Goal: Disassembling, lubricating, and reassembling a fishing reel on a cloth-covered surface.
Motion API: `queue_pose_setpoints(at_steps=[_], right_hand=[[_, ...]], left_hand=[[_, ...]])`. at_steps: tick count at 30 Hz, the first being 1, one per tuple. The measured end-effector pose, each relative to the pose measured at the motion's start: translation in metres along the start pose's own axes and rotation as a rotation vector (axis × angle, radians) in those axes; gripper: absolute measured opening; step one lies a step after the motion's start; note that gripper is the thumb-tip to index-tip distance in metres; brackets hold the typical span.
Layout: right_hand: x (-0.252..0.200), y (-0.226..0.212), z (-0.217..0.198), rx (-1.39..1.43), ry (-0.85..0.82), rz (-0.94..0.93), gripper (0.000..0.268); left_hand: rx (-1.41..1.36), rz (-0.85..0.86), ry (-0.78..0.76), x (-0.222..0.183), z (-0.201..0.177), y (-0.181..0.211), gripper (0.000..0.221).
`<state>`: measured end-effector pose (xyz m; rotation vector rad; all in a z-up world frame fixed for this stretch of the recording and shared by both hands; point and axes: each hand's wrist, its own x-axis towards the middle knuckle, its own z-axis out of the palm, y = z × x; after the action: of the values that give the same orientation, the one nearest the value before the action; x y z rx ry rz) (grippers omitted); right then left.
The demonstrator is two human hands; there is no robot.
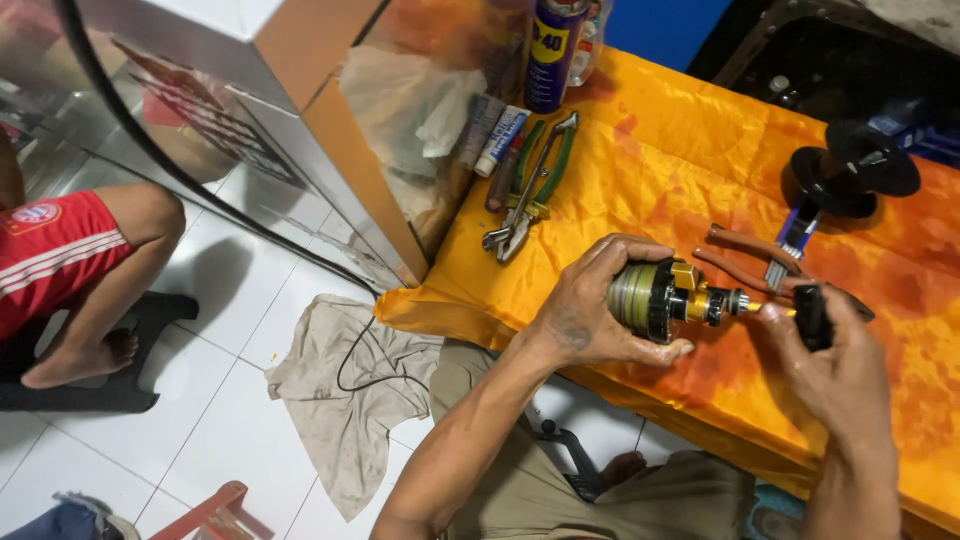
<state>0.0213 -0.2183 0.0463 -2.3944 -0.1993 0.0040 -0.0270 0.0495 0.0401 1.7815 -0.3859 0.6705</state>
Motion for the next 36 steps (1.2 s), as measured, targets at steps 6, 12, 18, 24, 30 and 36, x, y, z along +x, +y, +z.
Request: queue_pose_setpoints(at_steps=[6,12,18,24,30,36], right_hand=[[-0.036,-0.011,0.007,0.267,-0.117,0.163,0.037],[-0.069,-0.032,0.004,0.16,-0.119,0.149,0.045],[-0.088,-0.054,0.0,0.066,-0.108,0.067,0.041],[-0.095,-0.055,-0.008,0.049,-0.093,-0.175,0.038],[-0.08,-0.094,-0.017,0.106,-0.006,-0.428,0.044],[-0.023,-0.134,-0.023,0.111,0.066,-0.708,0.044]], left_hand=[[0.071,0.025,-0.055,0.0,0.0,-0.012,0.082],[0.08,0.013,0.0,0.002,-0.015,-0.003,0.079],[0.205,0.058,0.05,-0.002,-0.026,-0.001,0.076],[0.189,0.05,0.092,0.001,-0.043,0.021,0.073],[0.152,0.043,-0.006,-0.012,-0.024,-0.004,0.081],[0.051,0.021,-0.001,-0.011,-0.019,0.007,0.077]])
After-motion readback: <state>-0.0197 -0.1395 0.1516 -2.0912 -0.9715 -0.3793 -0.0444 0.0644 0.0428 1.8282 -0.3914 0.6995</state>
